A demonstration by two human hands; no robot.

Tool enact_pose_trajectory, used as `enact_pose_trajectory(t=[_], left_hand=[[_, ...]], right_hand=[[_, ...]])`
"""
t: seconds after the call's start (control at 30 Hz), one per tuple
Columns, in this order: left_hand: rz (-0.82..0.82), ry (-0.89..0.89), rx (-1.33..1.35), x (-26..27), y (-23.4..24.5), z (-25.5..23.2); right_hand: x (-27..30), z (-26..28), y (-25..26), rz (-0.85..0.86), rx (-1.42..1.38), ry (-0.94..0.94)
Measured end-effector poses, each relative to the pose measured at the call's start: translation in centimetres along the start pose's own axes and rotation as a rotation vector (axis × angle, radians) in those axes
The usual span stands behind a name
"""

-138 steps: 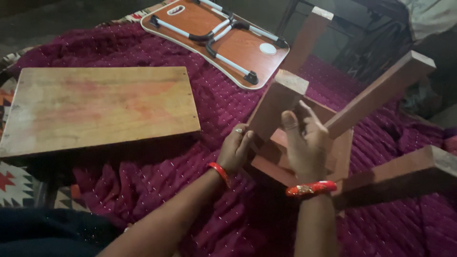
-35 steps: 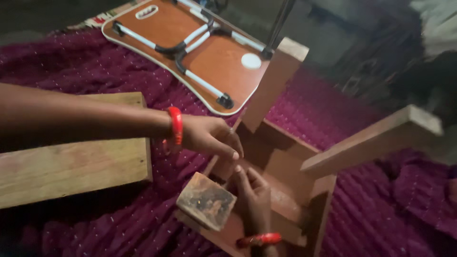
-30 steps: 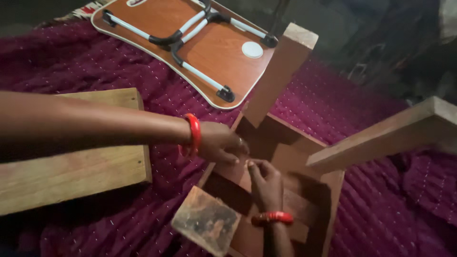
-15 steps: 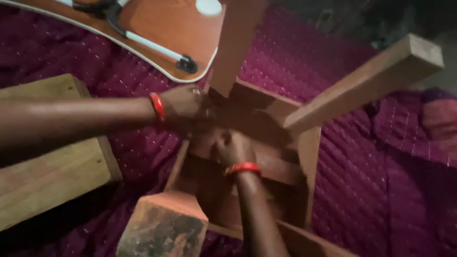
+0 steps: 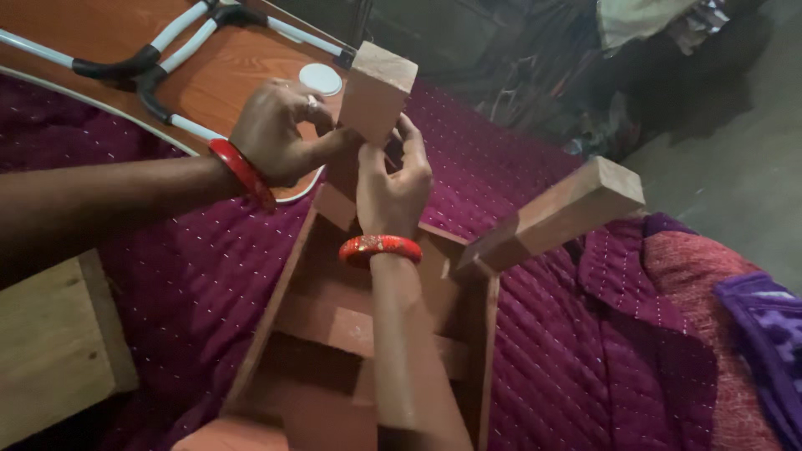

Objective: The person works on a small wooden stool lying upside down on a bed, pulling and wiggling its legs and frame apart by hand, then uses a hammer to strike and loosen the joints, and continues handling the legs and a wooden board while repositioning the frame.

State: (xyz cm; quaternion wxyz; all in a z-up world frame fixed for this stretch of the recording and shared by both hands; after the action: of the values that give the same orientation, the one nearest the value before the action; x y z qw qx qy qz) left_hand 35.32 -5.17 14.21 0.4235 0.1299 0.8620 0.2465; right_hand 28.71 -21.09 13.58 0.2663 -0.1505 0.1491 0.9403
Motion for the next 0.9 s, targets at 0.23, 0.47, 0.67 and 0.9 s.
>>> enact_pose_trajectory(t=[0.23,0.47,0.67,0.9], left_hand=[[-0.198,-0.065,0.346,-2.7,1.3,-3.1],[-0.109,-0.101,0.534,-3.6,2.2,-5.3],[-0.01,-0.052,0.439,-3.8,1.2,-5.6],[-0.069,-0.187,0.22,-3.6,1.4,-6.5]], right_hand=[[0.7,-0.7,0.2,-0.013,0.0,0.136],[0.8,-0.5,0.9,0.114,-0.022,0.07],[0.7,-1.0,0.9,0.041,0.006,0.226],[0.5,-1.9,0.7,0.109,-0.024,0.103]])
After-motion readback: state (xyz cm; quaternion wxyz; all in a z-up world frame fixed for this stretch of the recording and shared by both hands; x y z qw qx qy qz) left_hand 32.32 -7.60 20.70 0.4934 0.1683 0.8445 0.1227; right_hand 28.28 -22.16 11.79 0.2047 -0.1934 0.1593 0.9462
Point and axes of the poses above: each hand's wrist, its own x-axis away from the middle knuckle, its own y-axis out of the back of the hand, z = x × y, the point moved 2 cm from there along -x, towards the middle knuckle, and after that the axes turned 7 degrees about x, right-handed, at the moved point
